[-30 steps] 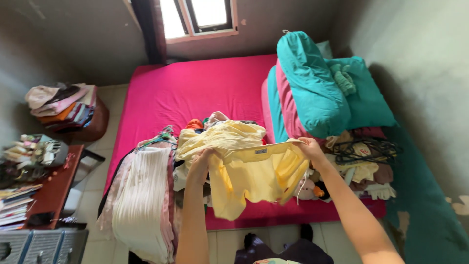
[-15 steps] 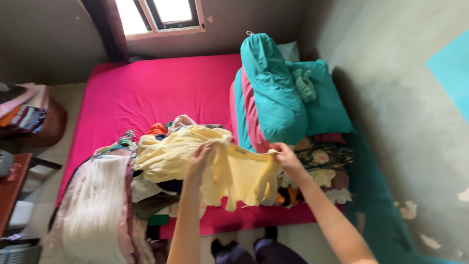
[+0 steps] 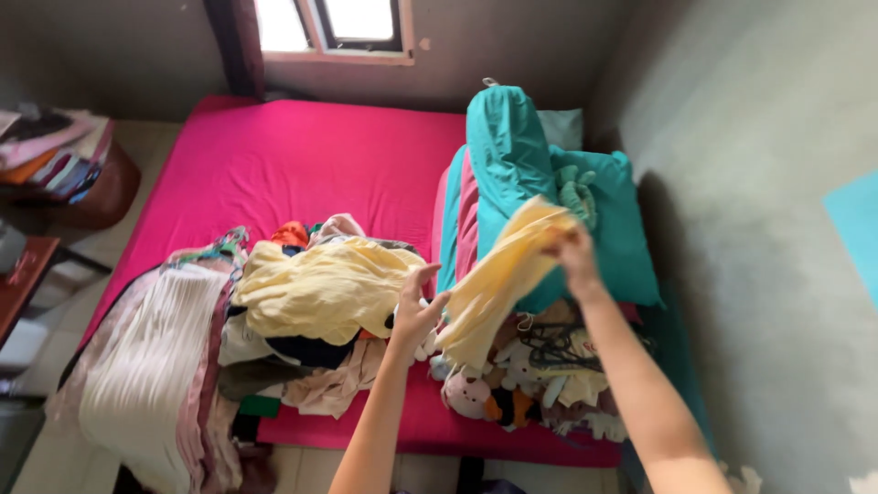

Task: Hanging various items of clothing onto hangers and placing them inside a closet.

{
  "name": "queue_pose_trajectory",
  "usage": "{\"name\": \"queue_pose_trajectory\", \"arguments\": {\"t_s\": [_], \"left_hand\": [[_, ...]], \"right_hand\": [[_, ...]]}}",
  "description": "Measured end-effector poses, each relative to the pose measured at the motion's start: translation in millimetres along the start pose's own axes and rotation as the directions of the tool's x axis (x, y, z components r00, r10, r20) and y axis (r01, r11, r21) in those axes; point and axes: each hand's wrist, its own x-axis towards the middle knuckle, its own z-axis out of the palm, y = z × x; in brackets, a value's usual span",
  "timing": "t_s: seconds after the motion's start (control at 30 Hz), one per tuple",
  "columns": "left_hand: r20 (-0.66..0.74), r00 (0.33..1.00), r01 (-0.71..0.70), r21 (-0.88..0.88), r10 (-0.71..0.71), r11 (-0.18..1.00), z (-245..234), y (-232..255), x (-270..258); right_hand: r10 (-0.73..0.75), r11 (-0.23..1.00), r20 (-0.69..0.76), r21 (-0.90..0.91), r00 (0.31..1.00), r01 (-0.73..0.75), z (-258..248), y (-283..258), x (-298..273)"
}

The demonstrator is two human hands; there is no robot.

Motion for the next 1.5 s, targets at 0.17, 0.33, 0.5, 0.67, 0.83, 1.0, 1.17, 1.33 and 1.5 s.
{"name": "queue_pose_trajectory", "arguments": {"t_s": [0.17,0.33,0.5,0.67,0.83,1.0,1.17,1.33,1.5], "left_hand": [[-0.099,0.969,0.219,-0.062,-0.225,0.974,8.6,-108.7,-50.3],[-0.156,0.885,0.42,-0.138,-0.438,0.897,0.6,-157.6,-100.9],[-0.248,0.82,0.496,-0.143,-0.516,0.857,-36.9,-208.7,-151.2],[-0.312,0.688,0.576,-0.313,-0.655,0.755,-97.6,-260.7,-194.4],[-0.423,0.679,0.449,-0.407,-0.6,0.795,-167.7,-315.9,-213.7],[-0.472,0.544,0.531,-0.447,-0.694,0.72,-244.7,-331.2,-216.9],[-0.5,0.462,0.498,-0.537,-0.732,0.681,-297.4,-375.3,-225.5],[-0.465,0.393,0.503,-0.613,-0.793,0.609,-332.0,-387.2,-215.7],[-0.426,0.432,0.49,-0.629,-0.795,0.604,-347.4,-420.2,-218.1]], "right_hand": [[0.052,0.952,-0.042,-0.298,0.998,-0.062,-29.4,51.2,4.0],[0.052,0.945,0.207,-0.326,0.977,0.019,-11.5,185.5,-13.7],[0.402,0.893,0.383,-0.365,0.832,-0.264,53.8,259.9,-61.0],[0.464,0.875,0.506,-0.391,0.727,-0.286,156.0,254.1,-100.2],[0.44,0.882,0.524,-0.405,0.729,-0.241,246.8,315.6,-89.7],[0.357,0.832,0.569,-0.555,0.74,0.025,337.2,401.5,-69.6],[0.372,0.724,0.544,-0.677,0.752,0.132,437.1,435.2,-50.4],[0.351,0.684,0.633,-0.676,0.689,0.273,498.5,491.2,-22.6],[0.417,0.441,0.624,-0.774,0.66,0.453,502.5,594.5,22.2]]}}
